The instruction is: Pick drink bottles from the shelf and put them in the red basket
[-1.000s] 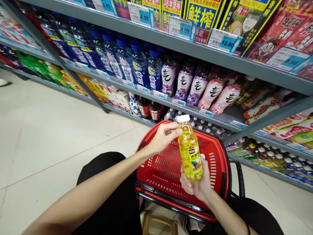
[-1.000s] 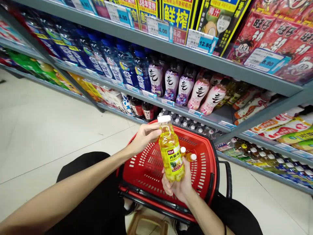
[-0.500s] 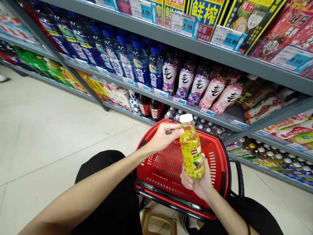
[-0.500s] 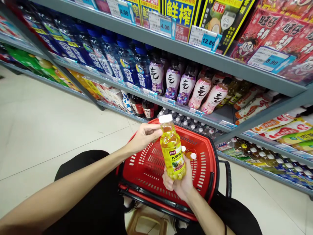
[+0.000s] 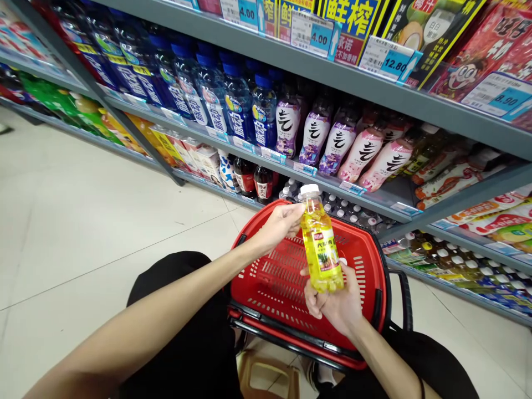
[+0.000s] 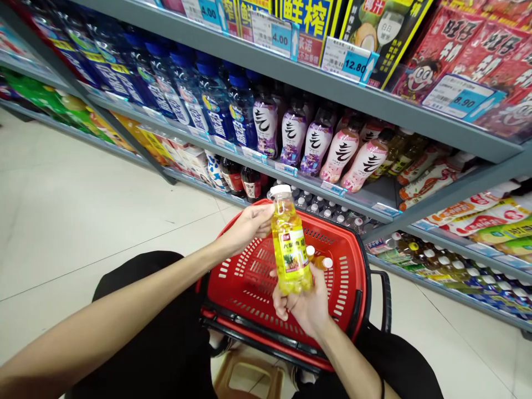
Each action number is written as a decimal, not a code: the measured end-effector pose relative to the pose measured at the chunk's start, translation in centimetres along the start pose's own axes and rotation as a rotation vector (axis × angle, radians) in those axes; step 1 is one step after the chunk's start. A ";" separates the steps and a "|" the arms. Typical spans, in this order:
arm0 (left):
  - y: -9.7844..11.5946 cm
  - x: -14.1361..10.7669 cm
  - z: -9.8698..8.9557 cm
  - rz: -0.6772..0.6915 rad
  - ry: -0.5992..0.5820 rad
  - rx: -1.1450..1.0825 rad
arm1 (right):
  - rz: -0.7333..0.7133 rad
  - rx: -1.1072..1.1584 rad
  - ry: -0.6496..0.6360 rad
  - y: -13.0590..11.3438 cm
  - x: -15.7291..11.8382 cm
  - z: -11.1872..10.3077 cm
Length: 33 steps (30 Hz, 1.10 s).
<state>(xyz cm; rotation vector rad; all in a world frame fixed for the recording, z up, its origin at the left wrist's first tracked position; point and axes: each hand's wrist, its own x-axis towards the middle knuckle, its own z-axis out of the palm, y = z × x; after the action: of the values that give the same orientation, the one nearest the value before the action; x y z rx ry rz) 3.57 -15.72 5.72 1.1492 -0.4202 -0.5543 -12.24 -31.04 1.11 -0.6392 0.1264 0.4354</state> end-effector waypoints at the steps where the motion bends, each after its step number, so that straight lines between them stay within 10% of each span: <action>1: -0.4 0.2 -0.1 -0.038 0.044 -0.026 | 0.006 -0.013 -0.029 -0.2 -0.1 0.1; 10: -0.8 0.3 0.1 -0.075 0.096 -0.094 | -0.037 -0.045 -0.028 -0.6 -0.5 0.4; 24: 0.8 -1.9 0.5 0.156 -0.169 0.168 | 0.009 0.005 0.144 1.0 0.4 0.1; 33: 0.9 -1.3 -0.5 0.233 -0.027 0.257 | -0.164 -0.114 0.114 1.1 0.5 -0.4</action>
<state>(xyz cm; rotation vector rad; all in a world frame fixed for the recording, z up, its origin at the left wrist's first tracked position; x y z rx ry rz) 3.00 -14.35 6.33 1.3174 -0.6530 -0.3177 -12.22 -30.29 0.09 -0.7808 0.1570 0.2493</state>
